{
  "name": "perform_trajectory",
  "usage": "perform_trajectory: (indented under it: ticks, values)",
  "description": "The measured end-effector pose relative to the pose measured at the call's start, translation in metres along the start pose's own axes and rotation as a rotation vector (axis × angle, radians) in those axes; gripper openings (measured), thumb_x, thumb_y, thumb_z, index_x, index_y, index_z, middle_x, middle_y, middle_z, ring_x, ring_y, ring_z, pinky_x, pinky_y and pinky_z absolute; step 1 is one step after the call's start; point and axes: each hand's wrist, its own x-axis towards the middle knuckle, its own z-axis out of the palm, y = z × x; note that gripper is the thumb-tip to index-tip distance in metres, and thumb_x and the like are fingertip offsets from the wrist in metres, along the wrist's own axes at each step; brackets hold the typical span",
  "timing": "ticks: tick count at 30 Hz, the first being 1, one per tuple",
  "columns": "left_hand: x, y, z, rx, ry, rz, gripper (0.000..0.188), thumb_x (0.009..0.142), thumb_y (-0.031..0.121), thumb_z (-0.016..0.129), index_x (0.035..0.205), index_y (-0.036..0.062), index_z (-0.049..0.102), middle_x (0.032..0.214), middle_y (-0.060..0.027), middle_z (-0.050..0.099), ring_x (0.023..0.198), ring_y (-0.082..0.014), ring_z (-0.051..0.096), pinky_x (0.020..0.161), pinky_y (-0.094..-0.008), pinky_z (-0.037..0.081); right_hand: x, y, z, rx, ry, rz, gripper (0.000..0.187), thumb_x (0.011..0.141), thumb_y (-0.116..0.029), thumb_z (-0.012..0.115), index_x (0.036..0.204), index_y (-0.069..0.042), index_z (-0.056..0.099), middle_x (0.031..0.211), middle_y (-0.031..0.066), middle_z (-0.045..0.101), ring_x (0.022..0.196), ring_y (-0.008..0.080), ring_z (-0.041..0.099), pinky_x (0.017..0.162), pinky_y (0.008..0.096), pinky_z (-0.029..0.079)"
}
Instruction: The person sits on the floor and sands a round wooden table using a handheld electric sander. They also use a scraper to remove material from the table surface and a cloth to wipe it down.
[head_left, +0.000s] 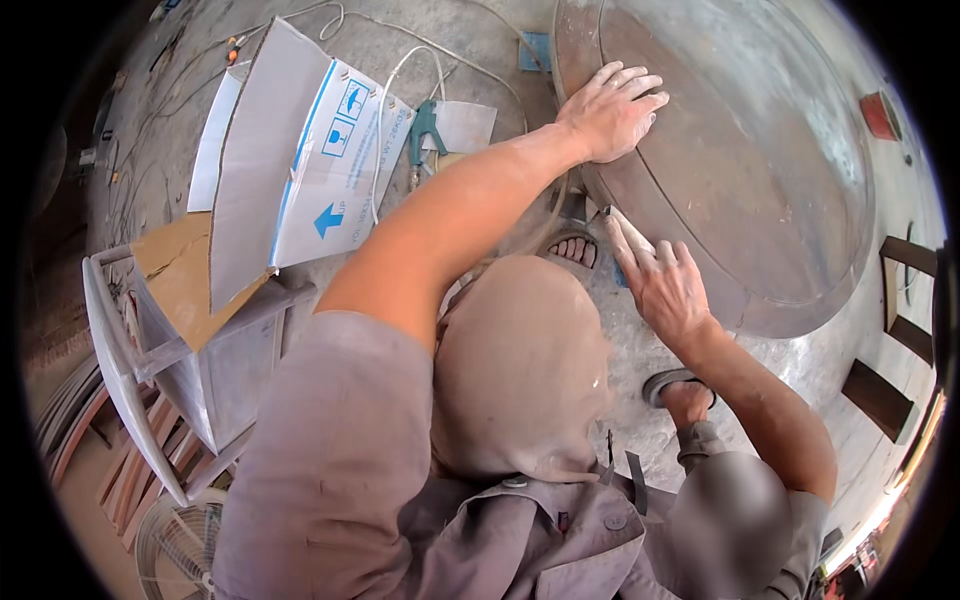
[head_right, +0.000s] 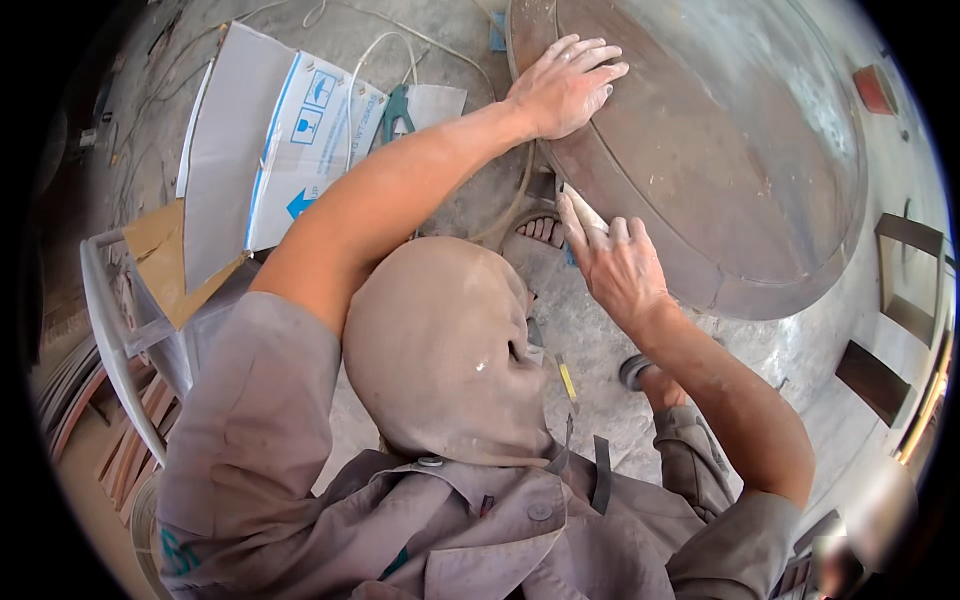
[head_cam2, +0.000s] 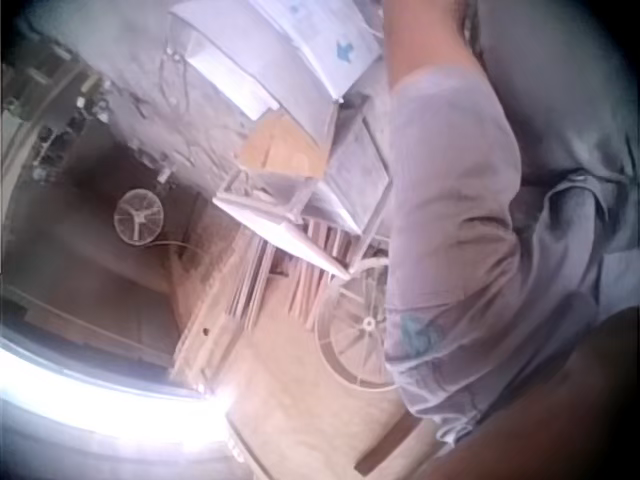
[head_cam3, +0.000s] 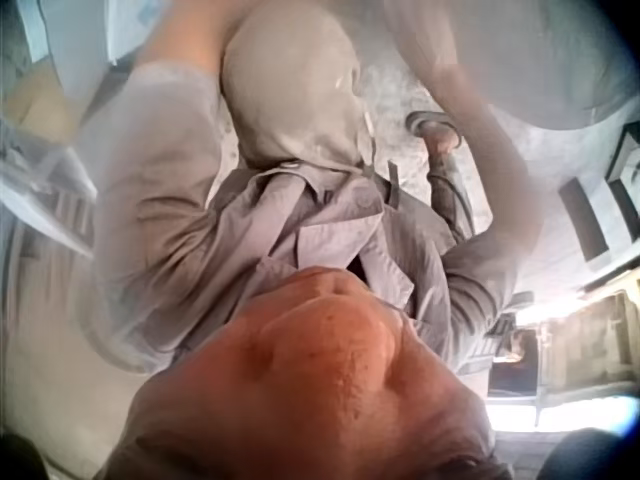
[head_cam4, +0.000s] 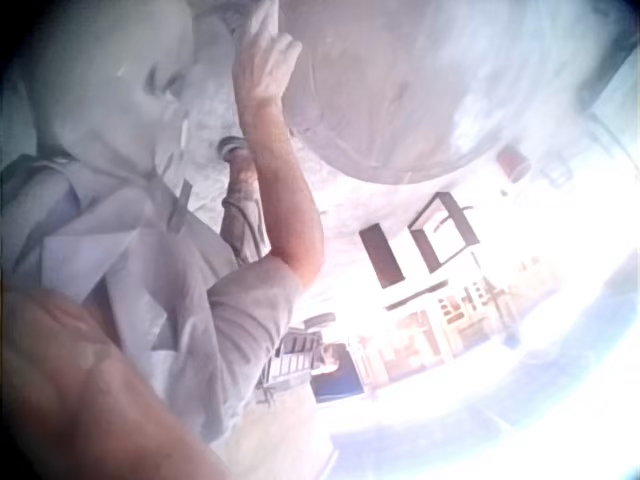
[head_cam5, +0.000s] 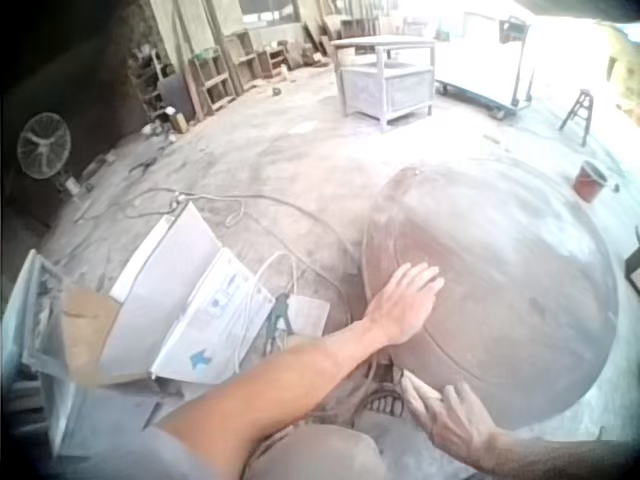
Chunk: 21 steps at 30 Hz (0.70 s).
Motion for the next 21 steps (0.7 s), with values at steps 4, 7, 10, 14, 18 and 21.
perform_trajectory:
  ticks: [4, 7, 10, 14, 18, 21]
  values:
    - [0.022, -0.022, -0.015, 0.050, 0.035, 0.062, 0.041, 0.105, 0.026, 0.058, 0.145, 0.0144, 0.060, 0.158, -0.0076, 0.052, 0.151, -0.0271, 0.041, 0.129, -0.0487, 0.026, 0.037, -0.001, 0.008, 0.027, 0.175, 0.114, 0.076, 0.096, -0.015, 0.061, 0.165, -0.001, 0.032, 0.164, 0.0138, 0.048, 0.088, 0.0222, 0.071, 0.081, 0.0379, 0.055]
    - [0.006, -0.006, 0.000, 0.006, 0.019, 0.022, 0.041, 0.106, 0.024, 0.057, 0.146, 0.0142, 0.060, 0.158, -0.0070, 0.052, 0.151, -0.0271, 0.041, 0.129, -0.0489, 0.027, 0.017, -0.019, 0.007, 0.073, 0.090, 0.150, 0.076, 0.096, -0.018, 0.060, 0.164, 0.001, 0.031, 0.166, 0.0164, 0.045, 0.079, 0.0220, 0.072, 0.075, 0.0364, 0.057]
    - [0.011, -0.008, -0.003, -0.002, 0.011, 0.015, 0.040, 0.106, 0.024, 0.056, 0.145, 0.0145, 0.061, 0.158, -0.0064, 0.052, 0.151, -0.0270, 0.041, 0.129, -0.0491, 0.027, 0.001, -0.023, 0.012, 0.150, 0.179, 0.171, 0.077, 0.094, -0.012, 0.061, 0.164, 0.002, 0.031, 0.162, 0.0182, 0.049, 0.068, 0.0248, 0.073, 0.063, 0.0389, 0.059]
    - [0.011, -0.013, 0.000, -0.077, -0.015, 0.057, 0.038, 0.107, 0.025, 0.057, 0.143, 0.0169, 0.064, 0.157, -0.0035, 0.055, 0.150, -0.0268, 0.044, 0.128, -0.0494, 0.029, 0.057, -0.026, -0.002, 0.253, 0.129, 0.284, 0.081, 0.094, -0.020, 0.066, 0.163, 0.003, 0.031, 0.166, 0.0202, 0.043, 0.071, 0.0227, 0.075, 0.064, 0.0359, 0.060]
    - [0.011, -0.026, -0.007, -0.064, -0.020, 0.115, 0.038, 0.105, 0.025, 0.060, 0.142, 0.0191, 0.066, 0.156, -0.0007, 0.057, 0.147, -0.0255, 0.047, 0.126, -0.0485, 0.033, 0.048, -0.034, 0.006, 0.298, 0.225, 0.327, 0.080, 0.092, -0.017, 0.066, 0.163, 0.002, 0.032, 0.164, 0.0162, 0.046, 0.068, 0.0239, 0.076, 0.060, 0.0382, 0.060]
    - [0.009, -0.023, -0.012, -0.033, 0.007, 0.122, 0.036, 0.106, 0.023, 0.058, 0.141, 0.0185, 0.066, 0.155, -0.0014, 0.058, 0.147, -0.0252, 0.047, 0.125, -0.0478, 0.034, -0.024, -0.035, 0.019, 0.370, 0.177, 0.299, 0.078, 0.092, -0.015, 0.065, 0.162, 0.002, 0.034, 0.164, 0.0155, 0.047, 0.065, 0.0237, 0.076, 0.059, 0.0410, 0.061]
